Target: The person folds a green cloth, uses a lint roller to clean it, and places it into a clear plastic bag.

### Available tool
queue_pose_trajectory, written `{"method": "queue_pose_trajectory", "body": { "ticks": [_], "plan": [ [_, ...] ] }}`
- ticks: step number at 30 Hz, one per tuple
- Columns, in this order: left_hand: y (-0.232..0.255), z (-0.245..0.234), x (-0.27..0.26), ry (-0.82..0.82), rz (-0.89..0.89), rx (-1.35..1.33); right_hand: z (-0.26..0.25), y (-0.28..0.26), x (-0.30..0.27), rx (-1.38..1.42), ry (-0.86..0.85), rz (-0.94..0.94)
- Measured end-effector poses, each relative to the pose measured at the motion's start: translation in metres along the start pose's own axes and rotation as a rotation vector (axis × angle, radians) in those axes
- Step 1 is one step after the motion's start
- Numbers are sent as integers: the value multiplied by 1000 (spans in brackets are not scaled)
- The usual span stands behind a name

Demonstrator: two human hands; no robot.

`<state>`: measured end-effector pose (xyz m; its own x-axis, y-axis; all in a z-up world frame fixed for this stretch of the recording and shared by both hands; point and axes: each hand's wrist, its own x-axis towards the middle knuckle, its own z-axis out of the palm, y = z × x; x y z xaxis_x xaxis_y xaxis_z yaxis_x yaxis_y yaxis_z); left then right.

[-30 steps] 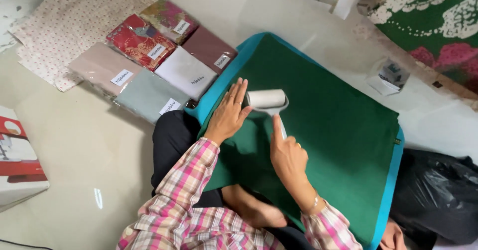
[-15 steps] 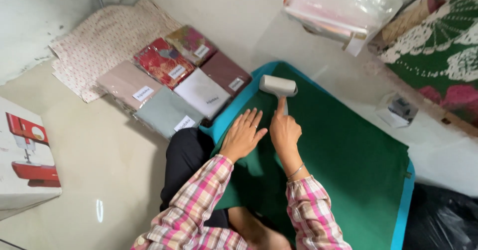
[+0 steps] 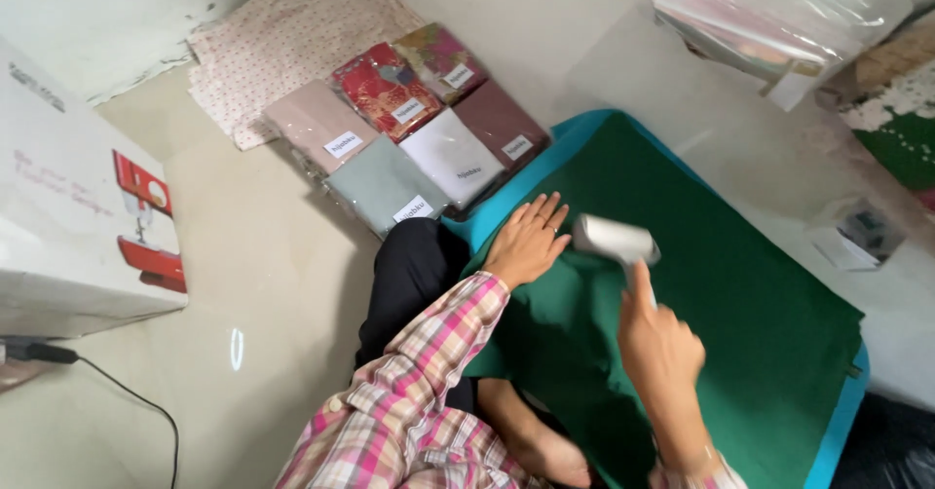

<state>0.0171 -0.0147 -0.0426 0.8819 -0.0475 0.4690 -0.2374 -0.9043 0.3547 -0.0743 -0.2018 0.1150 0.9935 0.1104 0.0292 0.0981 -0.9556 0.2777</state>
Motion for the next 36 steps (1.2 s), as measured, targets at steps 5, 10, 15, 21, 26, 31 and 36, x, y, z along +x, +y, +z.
{"method": "queue_pose_trajectory", "body": {
  "ticks": [5,10,15,21,26,31,36],
  "plan": [
    [-1,-5,5,-127,-4,4,4,49,-56,-159,-138,63],
    [0,-3,2,-132,4,86,34,102,-100,-448,-25,145],
    [-2,-7,0,-159,16,107,54,133,-130,-368,-3,234],
    [-4,-12,1,-162,29,108,46,139,-132,-140,-55,361],
    [-4,-20,-1,-148,48,124,74,155,-99,-235,114,395],
    [-5,-26,-2,-151,46,141,128,201,-25,-178,274,464],
    [-8,-24,-3,-170,46,122,176,263,43,-58,200,545]
  ]
}}
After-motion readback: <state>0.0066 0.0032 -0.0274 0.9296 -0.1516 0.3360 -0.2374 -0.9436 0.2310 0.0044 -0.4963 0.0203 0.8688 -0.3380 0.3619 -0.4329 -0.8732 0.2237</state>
